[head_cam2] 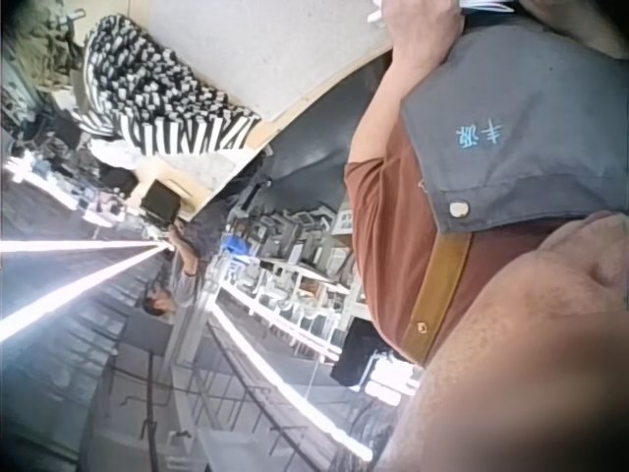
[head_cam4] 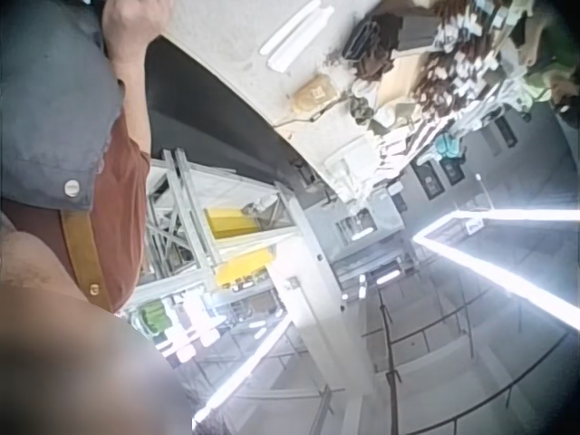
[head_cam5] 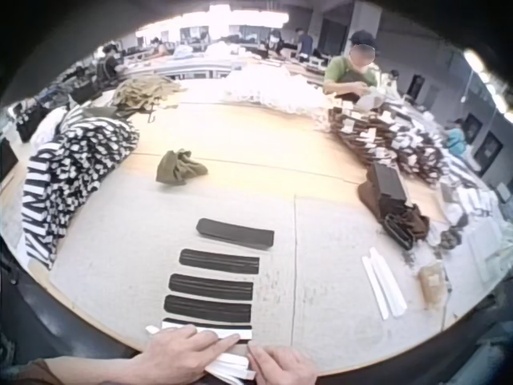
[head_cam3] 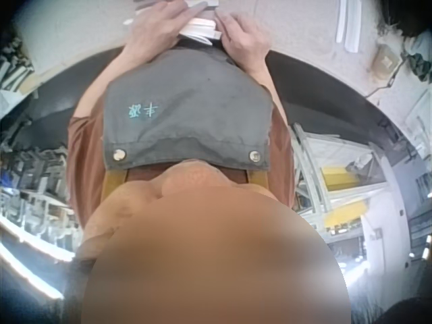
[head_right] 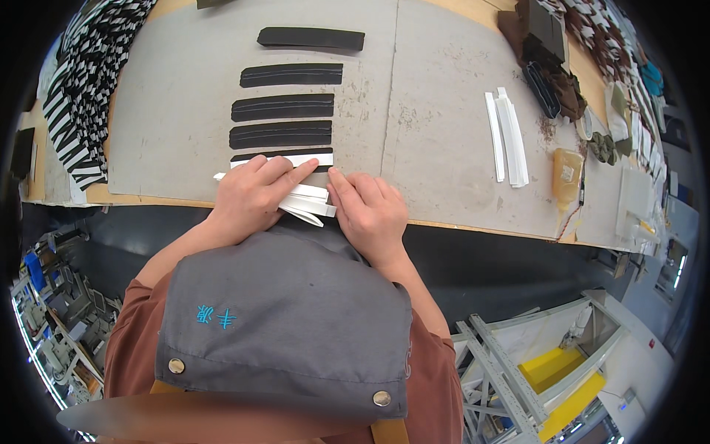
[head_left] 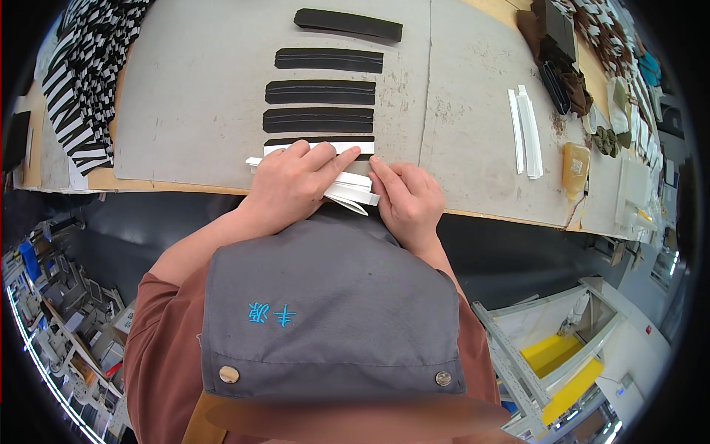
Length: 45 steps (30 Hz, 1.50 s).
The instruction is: Assembling and gluing fabric or leather strap components at a workshop table.
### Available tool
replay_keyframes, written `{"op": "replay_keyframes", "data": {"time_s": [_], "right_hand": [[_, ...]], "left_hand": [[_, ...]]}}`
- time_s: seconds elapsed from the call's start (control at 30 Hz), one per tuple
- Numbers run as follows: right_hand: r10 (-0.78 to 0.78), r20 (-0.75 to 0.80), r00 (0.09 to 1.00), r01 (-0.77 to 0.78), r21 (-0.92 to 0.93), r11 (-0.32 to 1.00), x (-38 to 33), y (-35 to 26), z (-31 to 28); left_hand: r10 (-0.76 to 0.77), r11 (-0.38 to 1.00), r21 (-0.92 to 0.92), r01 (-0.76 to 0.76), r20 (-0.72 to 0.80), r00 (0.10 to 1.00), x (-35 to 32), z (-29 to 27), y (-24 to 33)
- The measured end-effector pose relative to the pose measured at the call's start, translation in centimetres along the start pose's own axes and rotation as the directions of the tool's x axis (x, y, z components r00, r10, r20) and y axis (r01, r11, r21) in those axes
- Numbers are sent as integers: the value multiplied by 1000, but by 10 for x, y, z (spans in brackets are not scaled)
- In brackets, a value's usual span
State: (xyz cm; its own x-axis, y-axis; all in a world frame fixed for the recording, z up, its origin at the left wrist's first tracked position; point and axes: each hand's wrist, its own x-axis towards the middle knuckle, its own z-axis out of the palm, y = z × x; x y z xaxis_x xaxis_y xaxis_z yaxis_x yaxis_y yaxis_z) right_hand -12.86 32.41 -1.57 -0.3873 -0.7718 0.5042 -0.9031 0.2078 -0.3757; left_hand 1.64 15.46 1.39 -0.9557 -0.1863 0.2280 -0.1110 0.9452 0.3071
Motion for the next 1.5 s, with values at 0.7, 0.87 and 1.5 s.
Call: {"op": "replay_keyframes", "data": {"time_s": [0.7, 0.87, 1.5], "right_hand": [[88, 145, 985, -85, -25, 996, 5, -7, -6], [5, 117, 993, 1, -51, 999, 22, -23, -8], [-242, 353, 904, 239, 52, 970, 51, -64, 30]], "left_hand": [[39, 999, -21, -44, -184, 982, -35, -6, -17], [-93, 996, -6, 94, -215, 972, -73, -25, -33], [-133, 991, -24, 130, -198, 971, -85, -21, -44]]}}
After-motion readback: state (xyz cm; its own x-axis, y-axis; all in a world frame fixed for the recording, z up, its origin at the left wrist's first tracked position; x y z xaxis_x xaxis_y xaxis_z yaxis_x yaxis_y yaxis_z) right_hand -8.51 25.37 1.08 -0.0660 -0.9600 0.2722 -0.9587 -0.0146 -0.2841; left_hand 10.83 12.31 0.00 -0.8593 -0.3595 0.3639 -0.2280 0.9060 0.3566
